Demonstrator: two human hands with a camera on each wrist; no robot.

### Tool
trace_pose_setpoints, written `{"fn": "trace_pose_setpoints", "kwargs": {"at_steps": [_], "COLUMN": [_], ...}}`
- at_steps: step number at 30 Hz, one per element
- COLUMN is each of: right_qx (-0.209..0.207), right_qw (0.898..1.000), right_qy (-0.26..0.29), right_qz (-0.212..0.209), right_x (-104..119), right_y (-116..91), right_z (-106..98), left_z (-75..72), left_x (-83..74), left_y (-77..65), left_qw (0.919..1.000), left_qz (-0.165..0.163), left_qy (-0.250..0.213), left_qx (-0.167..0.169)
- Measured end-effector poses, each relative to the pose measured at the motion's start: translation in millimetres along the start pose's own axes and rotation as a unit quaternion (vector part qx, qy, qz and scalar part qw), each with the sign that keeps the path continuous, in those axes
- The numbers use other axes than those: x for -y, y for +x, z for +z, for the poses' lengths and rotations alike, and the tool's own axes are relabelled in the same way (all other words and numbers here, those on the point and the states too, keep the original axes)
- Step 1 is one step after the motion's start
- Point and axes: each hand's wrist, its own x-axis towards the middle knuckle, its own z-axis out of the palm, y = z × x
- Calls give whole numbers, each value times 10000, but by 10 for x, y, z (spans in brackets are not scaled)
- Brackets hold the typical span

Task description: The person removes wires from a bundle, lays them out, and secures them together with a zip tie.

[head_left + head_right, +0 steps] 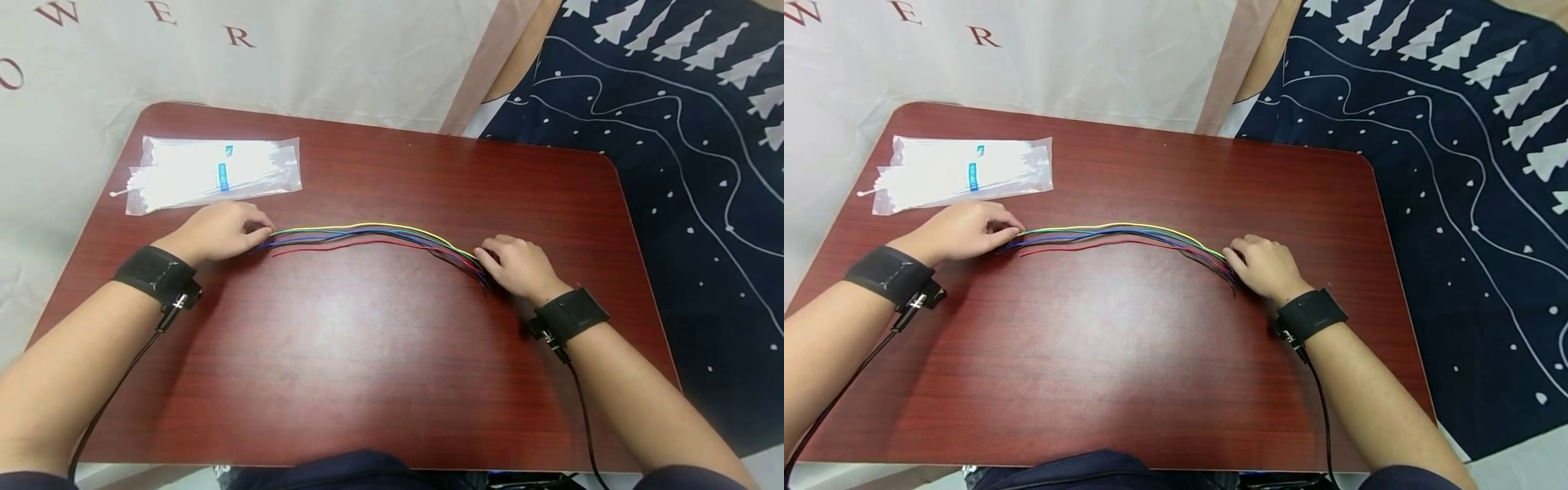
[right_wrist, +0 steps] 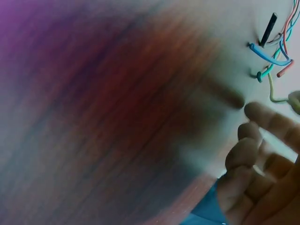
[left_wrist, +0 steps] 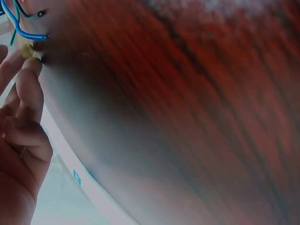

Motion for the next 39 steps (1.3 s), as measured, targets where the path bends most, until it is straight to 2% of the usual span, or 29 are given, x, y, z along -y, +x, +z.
{"fn": "trace_pose_setpoints", "kwargs": {"at_steps": [3, 7, 11, 14, 18, 21, 24, 26, 31, 33, 39], "right_qx": [-239, -637, -743, -578, -527, -610, -705, -744, -715, -698, -726], "right_qw": [9993, 9945, 9875, 9852, 9857, 9870, 9877, 9877, 9874, 9873, 9871], "right_qy": [-98, -94, -156, -164, -148, -206, -261, -292, -323, -327, -339], "right_qz": [272, 832, 1379, 1608, 1595, 1473, 1372, 1347, 1372, 1388, 1386], "right_x": [3, -14, -64, -80, -76, -67, -52, -50, -48, -48, -41], "right_y": [35, 30, -29, -59, -53, -37, -11, -16, -28, -35, -50], "right_z": [21, 32, 18, -8, -23, -23, -11, -3, 30, 42, 61], "left_z": [-22, -69, -240, -437, -651, -736, -765, -745, -683, -655, -613], "left_x": [20, 74, 281, 543, 918, 1126, 1248, 1300, 1405, 1434, 1472], "left_y": [-40, -56, -49, -142, -391, -563, -702, -749, -807, -821, -870], "left_qw": [9999, 9990, 9950, 9871, 9732, 9616, 9520, 9499, 9474, 9474, 9495], "left_qz": [-117, -400, -904, -1437, -2158, -2621, -2919, -2998, -3165, -3176, -3086], "left_qy": [105, 148, 48, 45, 42, -93, -73, 44, 259, 273, 282], "left_qx": [-53, -135, -428, -700, -793, -813, -920, -888, -394, -293, -503]}}
